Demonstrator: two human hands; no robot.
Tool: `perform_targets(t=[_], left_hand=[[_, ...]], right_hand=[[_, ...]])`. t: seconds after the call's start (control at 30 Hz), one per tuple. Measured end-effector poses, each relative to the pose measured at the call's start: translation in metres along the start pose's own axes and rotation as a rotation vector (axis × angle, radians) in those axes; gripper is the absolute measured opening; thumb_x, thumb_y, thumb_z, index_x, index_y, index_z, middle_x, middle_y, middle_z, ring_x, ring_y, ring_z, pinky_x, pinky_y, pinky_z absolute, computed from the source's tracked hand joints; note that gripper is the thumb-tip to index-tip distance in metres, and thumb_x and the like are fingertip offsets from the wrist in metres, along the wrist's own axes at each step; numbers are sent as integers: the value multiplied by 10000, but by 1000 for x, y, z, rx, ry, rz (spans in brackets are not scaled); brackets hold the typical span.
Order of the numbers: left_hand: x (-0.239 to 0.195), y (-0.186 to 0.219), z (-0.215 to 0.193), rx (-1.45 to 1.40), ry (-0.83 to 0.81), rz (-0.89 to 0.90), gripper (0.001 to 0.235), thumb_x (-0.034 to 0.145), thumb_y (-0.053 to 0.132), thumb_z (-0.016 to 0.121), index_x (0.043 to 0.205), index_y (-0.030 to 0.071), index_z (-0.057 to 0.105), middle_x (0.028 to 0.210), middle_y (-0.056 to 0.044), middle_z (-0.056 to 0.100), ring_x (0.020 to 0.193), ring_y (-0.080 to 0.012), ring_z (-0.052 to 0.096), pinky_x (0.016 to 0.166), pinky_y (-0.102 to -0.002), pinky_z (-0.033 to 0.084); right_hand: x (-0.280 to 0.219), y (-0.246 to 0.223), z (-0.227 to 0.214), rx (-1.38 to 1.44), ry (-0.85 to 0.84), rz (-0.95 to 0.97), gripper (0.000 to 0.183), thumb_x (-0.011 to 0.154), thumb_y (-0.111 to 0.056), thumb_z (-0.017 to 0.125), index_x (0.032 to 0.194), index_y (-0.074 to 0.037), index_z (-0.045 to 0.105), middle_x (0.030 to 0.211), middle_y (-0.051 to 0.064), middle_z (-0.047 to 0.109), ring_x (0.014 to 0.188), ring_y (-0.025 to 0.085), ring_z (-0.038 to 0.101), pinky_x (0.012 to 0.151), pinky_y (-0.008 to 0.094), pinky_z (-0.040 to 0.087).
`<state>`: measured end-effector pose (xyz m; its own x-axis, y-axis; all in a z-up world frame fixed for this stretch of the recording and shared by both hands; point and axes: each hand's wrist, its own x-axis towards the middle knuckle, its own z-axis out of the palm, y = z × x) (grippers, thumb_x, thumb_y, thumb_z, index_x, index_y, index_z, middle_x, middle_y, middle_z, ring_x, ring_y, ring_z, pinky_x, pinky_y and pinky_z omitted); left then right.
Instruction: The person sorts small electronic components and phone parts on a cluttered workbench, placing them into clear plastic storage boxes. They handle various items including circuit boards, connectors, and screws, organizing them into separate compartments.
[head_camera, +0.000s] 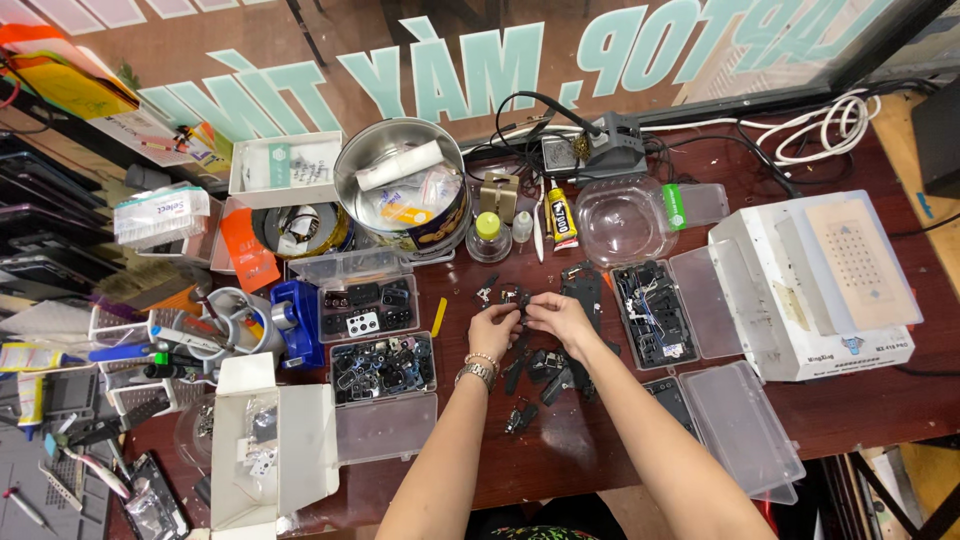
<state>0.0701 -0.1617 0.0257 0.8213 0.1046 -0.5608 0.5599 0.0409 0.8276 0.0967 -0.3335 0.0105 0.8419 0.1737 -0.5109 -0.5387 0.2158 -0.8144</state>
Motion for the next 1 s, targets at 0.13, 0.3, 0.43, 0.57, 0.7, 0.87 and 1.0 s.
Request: perform_targets(t=[0.13, 0.3, 0.43, 0.57, 0.7, 0.87, 1.0], left_hand=[[6, -10, -6, -42, 19, 83, 203, 877, 119, 770, 1046, 9, 764, 809, -64, 762, 649, -105, 677, 553, -249, 527], [5, -19, -34, -75, -9, 108, 177, 863, 105, 793, 1006, 5, 759, 833, -57, 761, 677, -103, 696, 580, -237, 541], [-3, -23, -69, -27, -41, 132, 160, 868, 106, 787, 996, 11, 772, 842, -59, 756, 704, -110, 691, 596, -237, 547], [-10, -34, -110, -90, -7, 122, 165, 867, 97, 771, 1011, 15, 774, 864, -60, 759, 725, -119, 705, 644, -247, 594], [-12, -44, -156, -199, 140, 140, 198, 858, 59, 769, 1041, -11, 737, 903, -80, 766, 745, -140, 726, 675, -270, 616], [-30, -49, -207, -174, 346, 110, 180, 920, 81, 711, 1085, 17, 740, 929, -92, 774, 758, -164, 726, 673, -305, 608], [-53, -39, -231, 496, 564, 301, 199, 917, 101, 681, 1081, 126, 791, 969, -106, 751, 889, -261, 712, 811, -390, 572]], right_hand=[[-14, -1, 14, 33, -51, 11, 176, 935, -58, 702, 1089, 27, 697, 1039, 71, 718, 924, 156, 713, 866, 308, 614], [-32, -20, 42, -39, -49, 67, 241, 957, -107, 666, 1182, -20, 681, 1054, 71, 728, 950, 156, 713, 863, 313, 613], [-39, -34, 70, -309, -54, -11, 282, 970, -130, 632, 1245, -81, 675, 1056, 33, 723, 942, 127, 707, 834, 291, 609], [-37, -23, 106, -395, -180, -57, 216, 947, -92, 679, 1146, -22, 728, 971, 41, 739, 846, 126, 693, 762, 291, 598], [-37, 8, 149, -604, -166, -121, 164, 906, -107, 728, 1044, -21, 752, 879, 40, 748, 792, 119, 692, 725, 286, 593], [-31, 28, 190, -877, -59, -323, 189, 826, -116, 786, 984, -25, 739, 869, 60, 778, 797, 157, 739, 740, 316, 569], [-30, 27, 215, -914, -7, -308, 176, 829, -115, 784, 987, -46, 746, 875, 87, 777, 815, 201, 743, 761, 349, 571]])
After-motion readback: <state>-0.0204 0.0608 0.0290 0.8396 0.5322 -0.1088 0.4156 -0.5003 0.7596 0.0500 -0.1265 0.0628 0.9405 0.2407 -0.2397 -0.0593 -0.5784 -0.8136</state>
